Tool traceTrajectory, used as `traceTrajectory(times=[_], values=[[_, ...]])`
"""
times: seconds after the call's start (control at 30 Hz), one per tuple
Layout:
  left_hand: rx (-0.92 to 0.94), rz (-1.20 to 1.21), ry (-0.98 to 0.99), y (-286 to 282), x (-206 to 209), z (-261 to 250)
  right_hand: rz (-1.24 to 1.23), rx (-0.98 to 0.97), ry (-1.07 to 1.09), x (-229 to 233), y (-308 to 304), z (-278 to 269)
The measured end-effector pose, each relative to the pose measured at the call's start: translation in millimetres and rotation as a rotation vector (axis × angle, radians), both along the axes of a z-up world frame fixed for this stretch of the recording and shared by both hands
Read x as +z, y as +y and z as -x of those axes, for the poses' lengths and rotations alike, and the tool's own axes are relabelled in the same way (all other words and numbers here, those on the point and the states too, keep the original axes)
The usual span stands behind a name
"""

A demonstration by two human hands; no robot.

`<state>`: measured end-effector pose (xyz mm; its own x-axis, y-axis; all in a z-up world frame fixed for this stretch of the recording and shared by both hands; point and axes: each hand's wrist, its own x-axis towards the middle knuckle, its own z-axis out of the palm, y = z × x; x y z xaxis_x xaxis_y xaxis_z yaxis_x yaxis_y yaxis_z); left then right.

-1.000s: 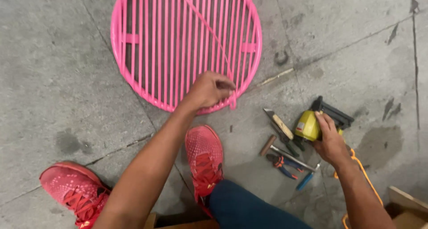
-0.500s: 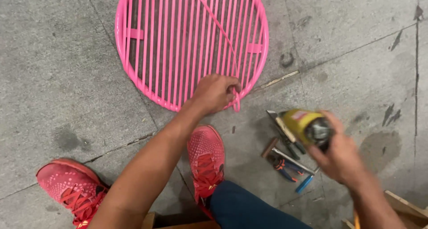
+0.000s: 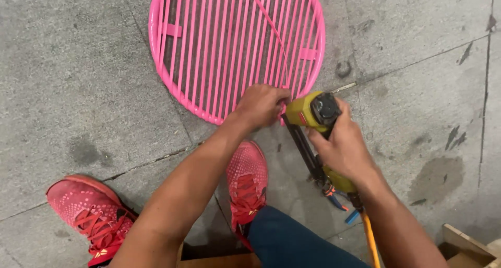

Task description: Weaving or securing pink plastic cords to a circular chair frame using hands and a staple gun.

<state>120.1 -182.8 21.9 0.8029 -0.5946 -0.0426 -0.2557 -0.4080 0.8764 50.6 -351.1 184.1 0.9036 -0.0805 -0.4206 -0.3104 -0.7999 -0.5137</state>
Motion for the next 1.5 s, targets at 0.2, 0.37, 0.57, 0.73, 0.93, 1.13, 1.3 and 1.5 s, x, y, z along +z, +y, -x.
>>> traceTrajectory(times=[0.2,0.37,0.57,0.73,0.93,1.13,1.3,1.5], values=[[-0.009,-0.015,-0.047,1,2,-1,0.037,0.053,0.019,-5,10,-10],[-0.02,-0.026,-0.015,2,4,-1,0.056,0.054,0.044,-4,13,-13],[-0.027,-0.032,0.023,4,12,-5,0.068,0.065,0.101,-2,19,-17],[-0.017,-0.029,0.032,5,9,-3,0.1,0.082,0.101,-5,23,-15],[-0.04,-0.015,-0.022,5,11,-4,0.12,0.046,0.109,-5,30,-9],[-0.03,-0.011,-0.049,3,8,-3,0.048,0.056,0.008,2,15,3],[0.077,0.094,0.076,6,-2,14,0.095,-0.117,-0.107,19,-30,35],[0.268,0.264,0.013,15,6,42,0.436,-0.074,-0.298,-64,-161,77]])
